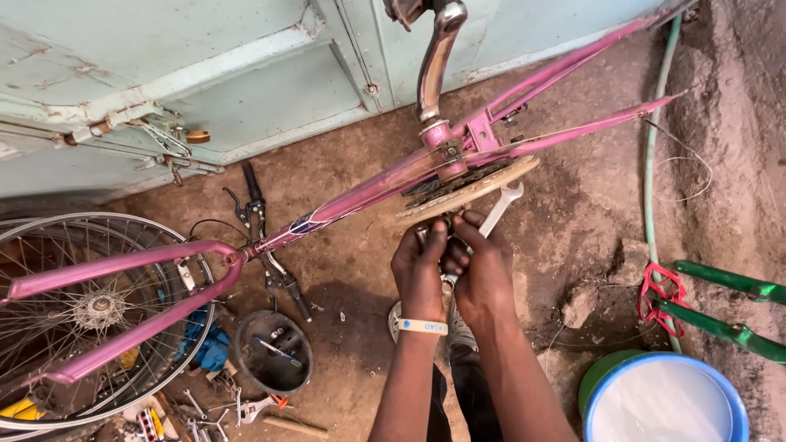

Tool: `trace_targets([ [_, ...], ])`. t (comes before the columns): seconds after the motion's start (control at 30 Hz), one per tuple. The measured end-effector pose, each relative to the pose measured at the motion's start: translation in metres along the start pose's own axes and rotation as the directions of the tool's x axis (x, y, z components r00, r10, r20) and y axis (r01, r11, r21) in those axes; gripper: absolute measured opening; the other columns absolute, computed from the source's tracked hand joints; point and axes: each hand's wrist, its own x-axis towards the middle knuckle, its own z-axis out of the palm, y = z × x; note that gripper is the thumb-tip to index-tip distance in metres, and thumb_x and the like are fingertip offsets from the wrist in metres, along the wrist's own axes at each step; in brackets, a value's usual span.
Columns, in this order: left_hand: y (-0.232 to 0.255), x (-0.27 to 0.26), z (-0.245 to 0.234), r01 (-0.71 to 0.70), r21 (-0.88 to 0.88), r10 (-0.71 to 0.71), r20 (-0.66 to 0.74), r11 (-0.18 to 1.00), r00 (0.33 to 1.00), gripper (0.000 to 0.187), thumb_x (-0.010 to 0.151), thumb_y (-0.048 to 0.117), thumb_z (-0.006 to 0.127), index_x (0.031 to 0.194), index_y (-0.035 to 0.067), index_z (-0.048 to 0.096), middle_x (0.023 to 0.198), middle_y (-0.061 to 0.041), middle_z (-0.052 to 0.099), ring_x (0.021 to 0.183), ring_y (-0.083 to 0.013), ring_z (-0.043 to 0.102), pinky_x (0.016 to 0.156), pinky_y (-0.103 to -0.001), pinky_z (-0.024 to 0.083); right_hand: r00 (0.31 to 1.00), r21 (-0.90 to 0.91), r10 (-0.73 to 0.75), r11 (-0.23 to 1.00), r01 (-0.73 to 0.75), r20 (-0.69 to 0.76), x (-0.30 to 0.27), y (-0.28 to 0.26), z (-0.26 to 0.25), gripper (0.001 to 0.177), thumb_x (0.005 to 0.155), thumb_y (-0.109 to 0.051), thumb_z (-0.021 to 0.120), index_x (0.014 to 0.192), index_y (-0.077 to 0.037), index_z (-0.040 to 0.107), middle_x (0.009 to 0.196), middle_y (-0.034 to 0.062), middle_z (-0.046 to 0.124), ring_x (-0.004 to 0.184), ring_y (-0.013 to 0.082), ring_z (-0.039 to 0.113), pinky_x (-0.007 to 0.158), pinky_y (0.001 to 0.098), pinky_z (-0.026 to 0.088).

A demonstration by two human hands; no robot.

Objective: The person selects a socket wrench and a spanner from a collection of tools on the ground. They then approach a pink bicycle and use the tools to tighten the crankset bolt on the pedal assembly.

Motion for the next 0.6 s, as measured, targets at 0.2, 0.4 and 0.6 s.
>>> trace_targets([
  [0.2,0.017,-0.042,-0.020,0.093,0.056,-0.089,-0.067,0.994,0.994,0.011,0.094,0.015,0.075,0.097,0.005,0.075,0.077,-0.009,0.067,0.065,-0.0151,0.057,0.050,-0.025,0.043,0.995,-0.286,-0.096,0.954,0.087,-0.018,-0.027,0.009,-0.026,0.036,0.082,0.004,0.075,0.113,-0.002,0.057,0.090,0.0086,0.063,0.045,0.0045,0.039,0.037,0.0181,0.031],
  [0.4,-0.009,-0.087,-0.077,0.166,-0.208,-0.213,-0.228,0.964,0.950,0.010,0.082,-0.002,0.075,0.084,0.005,0.069,0.081,-0.011,0.073,0.076,-0.0212,0.068,0.071,-0.034,0.054,0.994,-0.545,0.054,0.833,-0.097,-0.094,-0.067,0.045,-0.069,0.007,0.090,-0.007,0.072,0.093,-0.009,0.066,0.066,0.0038,0.051,0.050,0.0117,0.039,0.044,0.0283,0.030],
  [0.6,-0.032,-0.112,-0.158,0.241,-0.005,-0.232,-0.289,0.971,0.929,0.010,0.080,0.003,0.078,0.080,0.008,0.070,0.071,-0.005,0.064,0.063,-0.0141,0.055,0.053,-0.029,0.040,0.974,-0.608,0.227,0.772,-0.186,-0.010,-0.093,0.111,-0.109,0.001,0.092,-0.006,0.071,0.091,-0.006,0.071,0.056,0.0014,0.045,0.047,0.0100,0.034,0.041,0.0271,0.025],
])
